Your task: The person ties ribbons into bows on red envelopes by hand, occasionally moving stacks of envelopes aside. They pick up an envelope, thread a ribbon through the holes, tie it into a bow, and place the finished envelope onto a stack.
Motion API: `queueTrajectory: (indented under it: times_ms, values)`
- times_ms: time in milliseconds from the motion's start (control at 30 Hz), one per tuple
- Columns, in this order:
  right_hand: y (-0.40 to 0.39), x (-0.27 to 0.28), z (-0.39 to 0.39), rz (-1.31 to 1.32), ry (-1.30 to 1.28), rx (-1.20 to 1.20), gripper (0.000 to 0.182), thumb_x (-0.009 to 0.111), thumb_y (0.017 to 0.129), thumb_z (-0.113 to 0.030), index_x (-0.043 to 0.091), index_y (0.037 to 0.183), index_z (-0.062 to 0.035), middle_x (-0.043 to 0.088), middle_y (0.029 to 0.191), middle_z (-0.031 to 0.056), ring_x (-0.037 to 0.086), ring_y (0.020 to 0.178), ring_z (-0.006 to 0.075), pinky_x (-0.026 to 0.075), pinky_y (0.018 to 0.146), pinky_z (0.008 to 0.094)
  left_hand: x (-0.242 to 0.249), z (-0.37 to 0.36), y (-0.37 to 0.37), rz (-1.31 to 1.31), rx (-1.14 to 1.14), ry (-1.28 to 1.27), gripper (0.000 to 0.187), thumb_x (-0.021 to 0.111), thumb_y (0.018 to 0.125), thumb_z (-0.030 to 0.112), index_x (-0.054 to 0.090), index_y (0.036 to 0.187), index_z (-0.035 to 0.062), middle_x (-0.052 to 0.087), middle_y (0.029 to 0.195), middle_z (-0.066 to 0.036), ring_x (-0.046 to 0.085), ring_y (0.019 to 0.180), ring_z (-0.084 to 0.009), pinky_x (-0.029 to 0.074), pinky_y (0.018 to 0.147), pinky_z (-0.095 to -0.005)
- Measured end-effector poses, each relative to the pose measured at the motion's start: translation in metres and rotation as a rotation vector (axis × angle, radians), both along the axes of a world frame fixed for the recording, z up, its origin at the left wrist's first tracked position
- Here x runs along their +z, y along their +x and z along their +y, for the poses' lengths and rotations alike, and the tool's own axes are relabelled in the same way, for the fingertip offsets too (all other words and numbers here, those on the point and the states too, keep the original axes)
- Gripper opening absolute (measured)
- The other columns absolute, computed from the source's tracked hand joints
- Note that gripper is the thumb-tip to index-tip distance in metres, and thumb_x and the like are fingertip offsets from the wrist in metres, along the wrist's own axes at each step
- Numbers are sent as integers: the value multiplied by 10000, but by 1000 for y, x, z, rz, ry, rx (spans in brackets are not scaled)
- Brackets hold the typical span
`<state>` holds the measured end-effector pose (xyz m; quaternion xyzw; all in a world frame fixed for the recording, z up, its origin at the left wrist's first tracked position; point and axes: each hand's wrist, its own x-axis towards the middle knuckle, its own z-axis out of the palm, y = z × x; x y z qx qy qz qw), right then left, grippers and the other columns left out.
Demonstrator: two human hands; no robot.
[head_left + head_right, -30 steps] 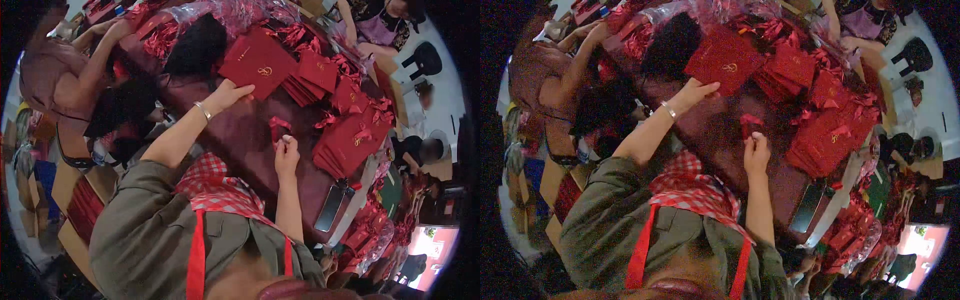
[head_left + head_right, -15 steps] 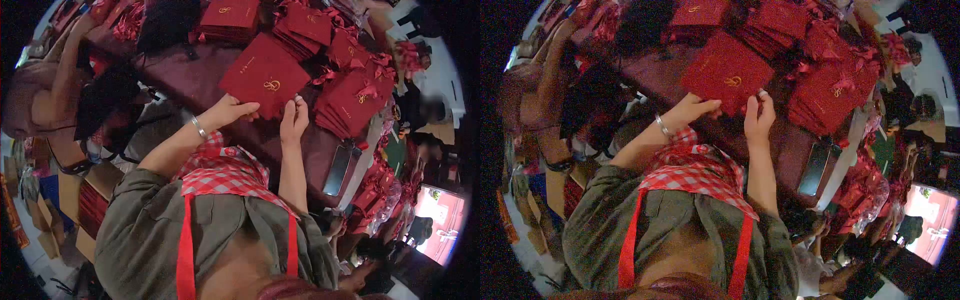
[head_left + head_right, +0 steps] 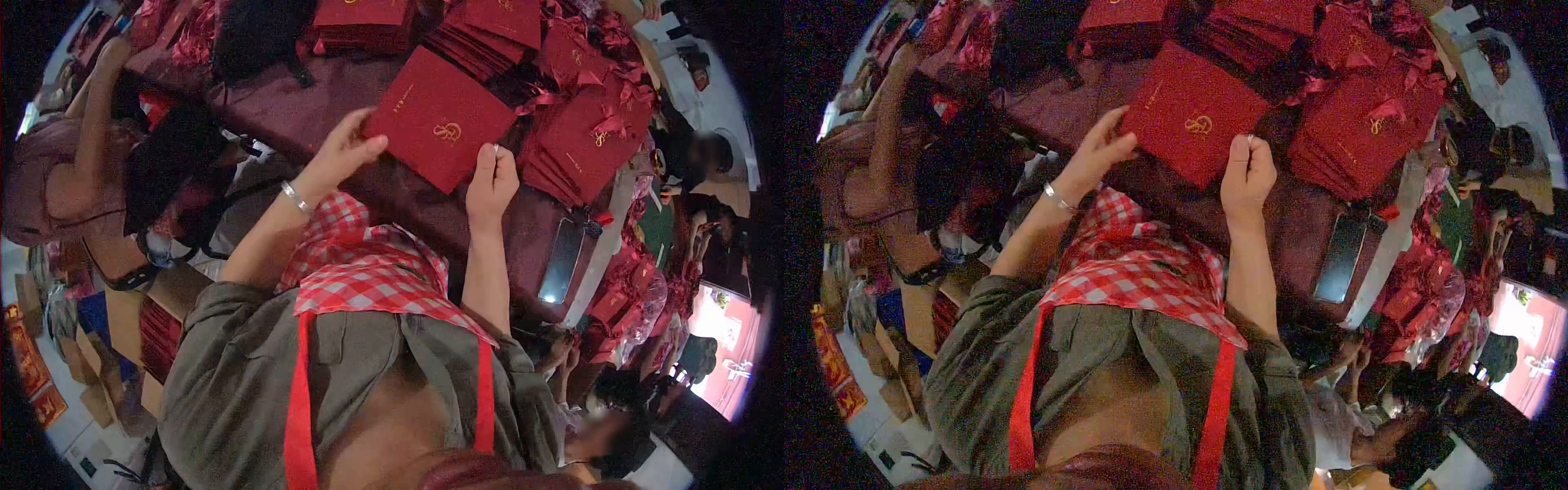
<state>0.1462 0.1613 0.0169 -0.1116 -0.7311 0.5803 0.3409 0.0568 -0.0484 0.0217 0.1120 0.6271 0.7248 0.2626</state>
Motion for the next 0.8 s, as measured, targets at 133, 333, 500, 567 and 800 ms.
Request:
queueTrajectory:
  times_ms: [133,333,500,567,800]
  values:
    - [4,11,9,-79,327,156,134,601,867,-109,540,803,-7,527,681,113,513,594,227,421,563,325,20,-11,-30,789,270,-338,561,713,784,218,475,1256,29,489,1250,-157,493,1131,-257,402,956,-351]
    - [2,51,0,42,580,257,72,623,816,-73,577,823,-18,595,770,128,569,707,311,463,625,355,83,32,-20,1150,-266,-416,435,690,774,188,553,1167,64,634,1005,-91,612,926,-248,471,844,-344]
    - [21,44,41,44,328,-2,172,567,864,-86,584,993,27,603,925,142,594,849,240,470,772,309,51,23,-30,538,162,42,226,608,866,95,556,1071,16,627,977,-67,592,881,-117,488,773,-271]
    - [23,36,40,9,256,18,205,577,863,-105,578,1018,29,600,930,142,593,852,239,471,776,314,41,22,-24,256,284,308,164,569,890,63,536,1048,33,616,977,-41,584,857,-106,493,769,-256]
    - [9,21,13,-44,479,-26,176,636,839,-132,566,909,13,585,841,163,566,759,317,460,672,354,10,40,17,-85,322,367,235,603,885,106,519,1092,32,596,1018,-33,539,962,-116,441,871,-278]
